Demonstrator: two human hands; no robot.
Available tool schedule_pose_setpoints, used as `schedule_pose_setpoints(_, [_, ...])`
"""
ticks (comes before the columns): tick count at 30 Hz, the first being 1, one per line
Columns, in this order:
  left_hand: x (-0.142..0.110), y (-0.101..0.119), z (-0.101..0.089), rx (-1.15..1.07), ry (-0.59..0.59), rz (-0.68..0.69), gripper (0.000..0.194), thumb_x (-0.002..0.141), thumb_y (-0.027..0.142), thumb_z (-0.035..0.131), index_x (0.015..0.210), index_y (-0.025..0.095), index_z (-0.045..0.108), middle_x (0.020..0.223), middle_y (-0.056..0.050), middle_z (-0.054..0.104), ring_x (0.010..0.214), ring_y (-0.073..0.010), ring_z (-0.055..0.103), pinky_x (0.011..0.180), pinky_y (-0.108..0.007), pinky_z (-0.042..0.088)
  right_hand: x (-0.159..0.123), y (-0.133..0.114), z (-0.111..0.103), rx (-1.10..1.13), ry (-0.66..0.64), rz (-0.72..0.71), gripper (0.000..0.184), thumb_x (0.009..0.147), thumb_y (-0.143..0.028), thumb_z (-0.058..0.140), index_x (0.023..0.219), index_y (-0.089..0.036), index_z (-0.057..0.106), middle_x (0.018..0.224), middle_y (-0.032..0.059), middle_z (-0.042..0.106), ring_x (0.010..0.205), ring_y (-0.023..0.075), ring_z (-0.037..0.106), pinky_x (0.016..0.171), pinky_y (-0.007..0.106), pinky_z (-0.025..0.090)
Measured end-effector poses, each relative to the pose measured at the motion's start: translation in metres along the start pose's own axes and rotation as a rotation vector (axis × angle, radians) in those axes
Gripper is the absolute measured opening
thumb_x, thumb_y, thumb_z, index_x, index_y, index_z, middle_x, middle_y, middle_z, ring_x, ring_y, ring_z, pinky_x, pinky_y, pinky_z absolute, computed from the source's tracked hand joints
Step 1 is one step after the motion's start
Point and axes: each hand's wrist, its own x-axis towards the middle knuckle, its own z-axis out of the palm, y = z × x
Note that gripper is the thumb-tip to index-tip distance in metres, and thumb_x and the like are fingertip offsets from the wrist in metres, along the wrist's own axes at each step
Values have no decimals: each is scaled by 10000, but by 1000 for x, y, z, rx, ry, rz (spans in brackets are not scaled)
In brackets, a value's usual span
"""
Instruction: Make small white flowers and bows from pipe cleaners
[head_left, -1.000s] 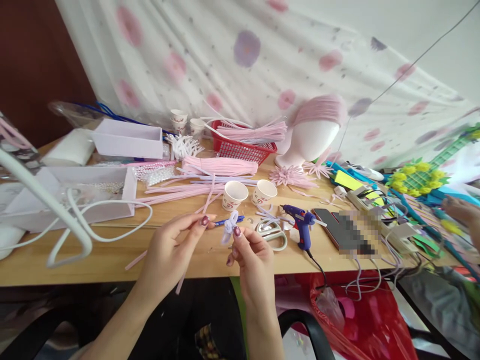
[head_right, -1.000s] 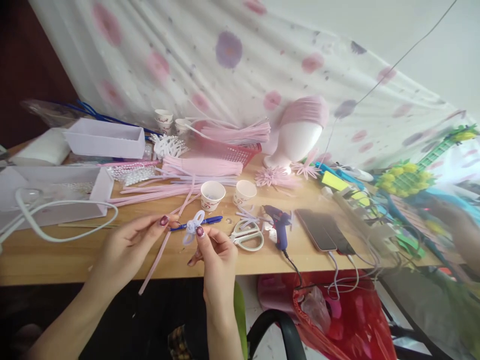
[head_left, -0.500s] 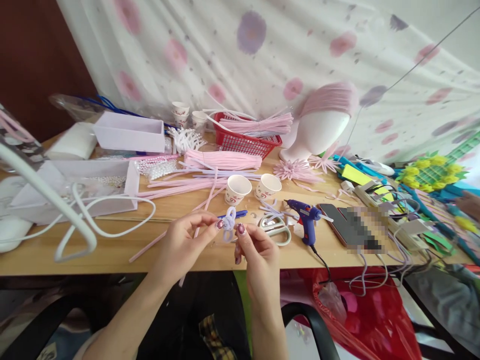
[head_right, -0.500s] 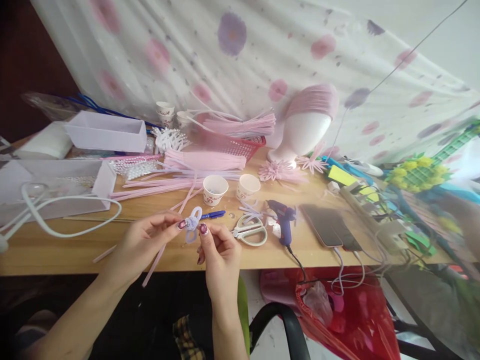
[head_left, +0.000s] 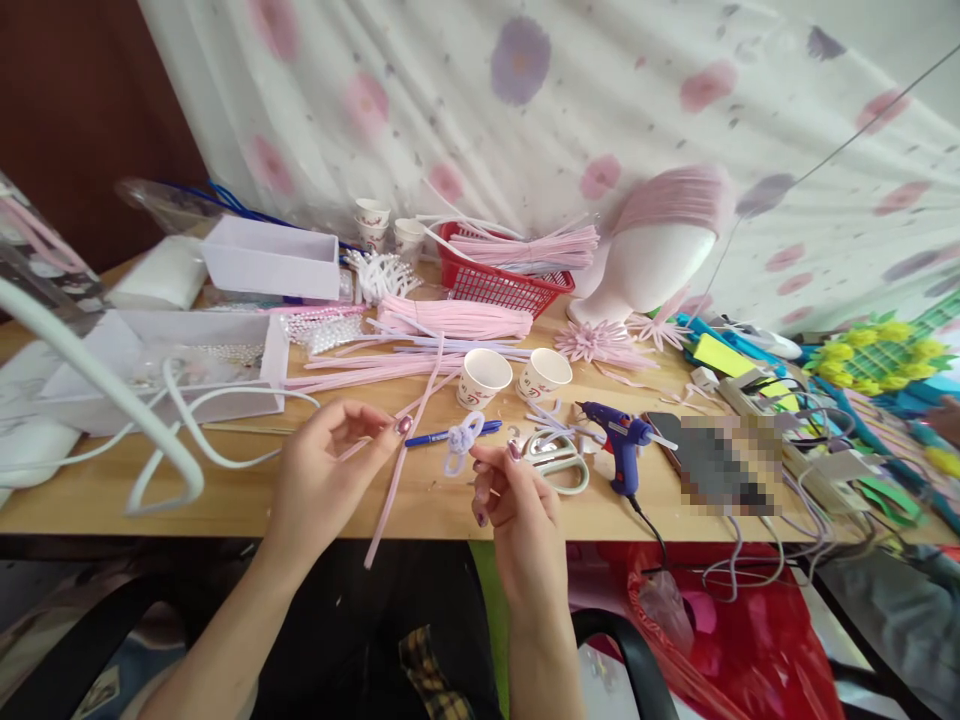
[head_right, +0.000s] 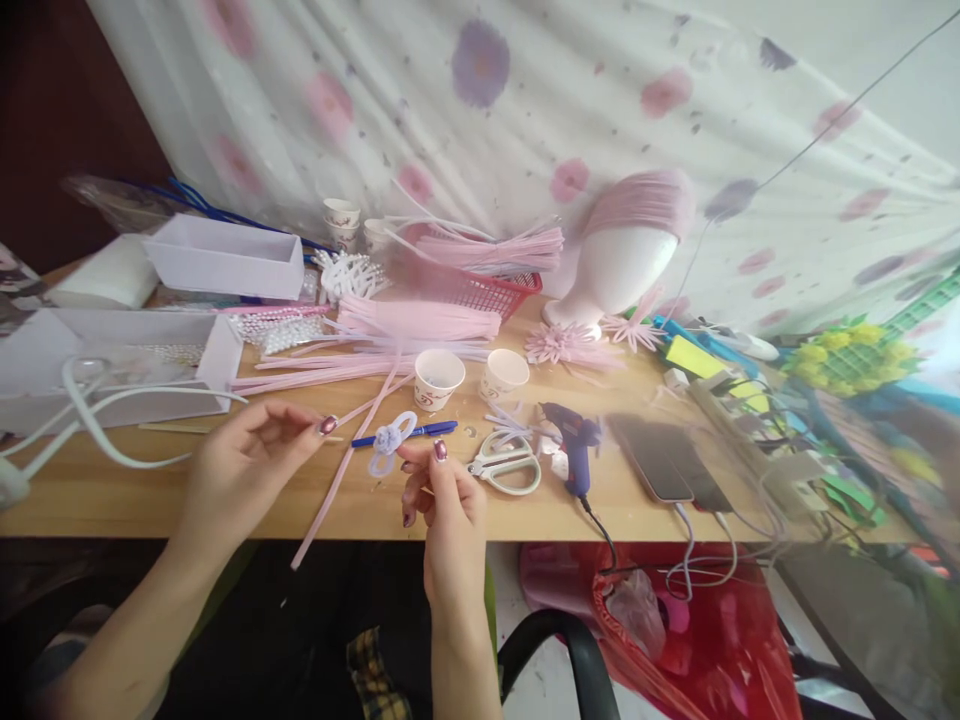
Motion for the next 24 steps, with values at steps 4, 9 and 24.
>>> schedule_pose_setpoints(4, [2, 3, -10, -66, 92, -13, 182, 647, 318, 890, 700, 227, 741, 732, 13, 787, 739, -201, 754, 742, -294, 615, 1, -2, -1, 46, -14, 14, 458, 760, -629, 774, 808, -181, 856, 692, 39, 611, 548, 98, 476, 444, 196, 367])
schedule_pose_setpoints(9, [4, 6, -14, -229, 201, 33, 210, 640, 307, 923, 742, 227, 757, 734, 23, 814, 723, -211, 780, 731, -319, 652, 2, -5, -5, 147, -117, 96, 502, 789, -654, 745, 904, -178, 854, 774, 46, 618, 578, 103, 473, 462, 201, 390])
schedule_pose_setpoints(24, [23, 4, 1, -307, -227, 80, 508, 959, 541, 598, 553, 260, 478, 426, 62, 473, 497, -162, 569, 837, -383, 570, 0, -3, -3, 445, -313, 307, 452, 844, -568, 749, 1055, -174, 815, 691, 5, 578, 515, 80, 378, 431, 166, 304])
